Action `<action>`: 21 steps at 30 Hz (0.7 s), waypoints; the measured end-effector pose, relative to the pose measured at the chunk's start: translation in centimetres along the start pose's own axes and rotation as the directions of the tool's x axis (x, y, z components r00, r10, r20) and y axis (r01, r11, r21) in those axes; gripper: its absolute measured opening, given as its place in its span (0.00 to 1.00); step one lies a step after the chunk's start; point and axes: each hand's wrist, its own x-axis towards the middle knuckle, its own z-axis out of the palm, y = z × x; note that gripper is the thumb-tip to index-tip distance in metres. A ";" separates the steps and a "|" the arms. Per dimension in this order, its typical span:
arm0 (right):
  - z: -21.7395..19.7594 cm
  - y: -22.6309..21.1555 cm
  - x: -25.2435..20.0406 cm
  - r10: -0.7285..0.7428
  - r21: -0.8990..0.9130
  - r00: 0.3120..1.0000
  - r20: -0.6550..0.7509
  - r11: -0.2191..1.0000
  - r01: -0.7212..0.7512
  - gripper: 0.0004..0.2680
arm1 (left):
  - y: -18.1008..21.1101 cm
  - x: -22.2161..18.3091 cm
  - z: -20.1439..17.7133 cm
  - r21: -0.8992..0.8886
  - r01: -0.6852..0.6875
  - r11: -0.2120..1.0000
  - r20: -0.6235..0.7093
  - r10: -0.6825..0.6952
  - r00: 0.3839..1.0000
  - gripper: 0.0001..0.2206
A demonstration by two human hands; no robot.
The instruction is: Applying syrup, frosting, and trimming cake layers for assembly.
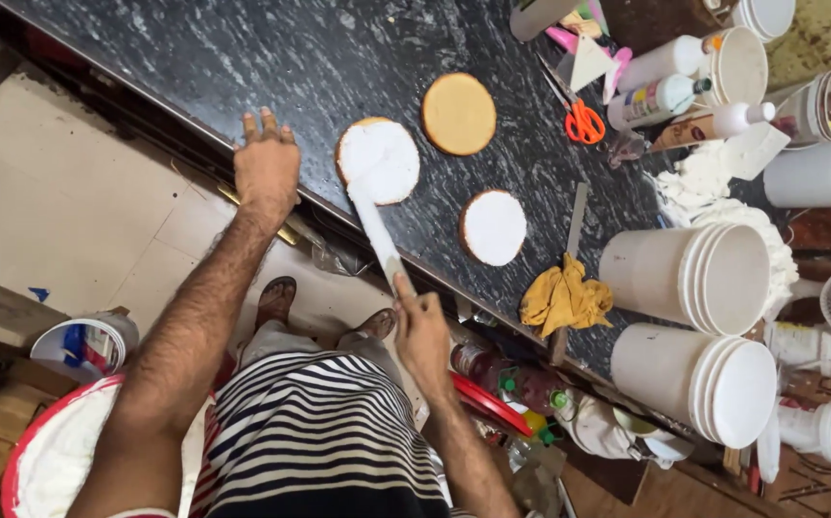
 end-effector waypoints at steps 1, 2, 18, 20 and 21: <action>-0.1 0.5 0.8 -0.067 0.041 0.990 -0.123 0.997 0.072 0.16 | -0.1 0.3 0.6 0.025 -0.005 1.000 -0.015 0.005 1.000 0.43; -0.3 1.1 1.6 -0.126 0.072 0.961 -0.246 0.986 0.148 0.17 | -0.2 0.6 1.1 0.051 -0.009 0.999 -0.029 0.011 1.000 0.43; -1.1 0.2 6.3 -0.253 0.092 0.894 -0.370 0.948 0.306 0.18 | 0.0 0.3 1.7 0.085 -0.044 0.995 -0.093 0.052 0.994 0.41; -1.6 -0.3 7.8 -0.097 -0.216 0.955 -0.282 0.976 0.036 0.17 | 0.0 -0.4 -1.0 0.021 -0.034 0.999 -0.036 0.035 0.999 0.44; -1.4 0.1 8.1 -0.111 -0.220 0.951 -0.290 0.974 0.047 0.17 | 0.3 -0.1 -1.9 0.019 -0.025 0.999 -0.051 0.026 0.998 0.44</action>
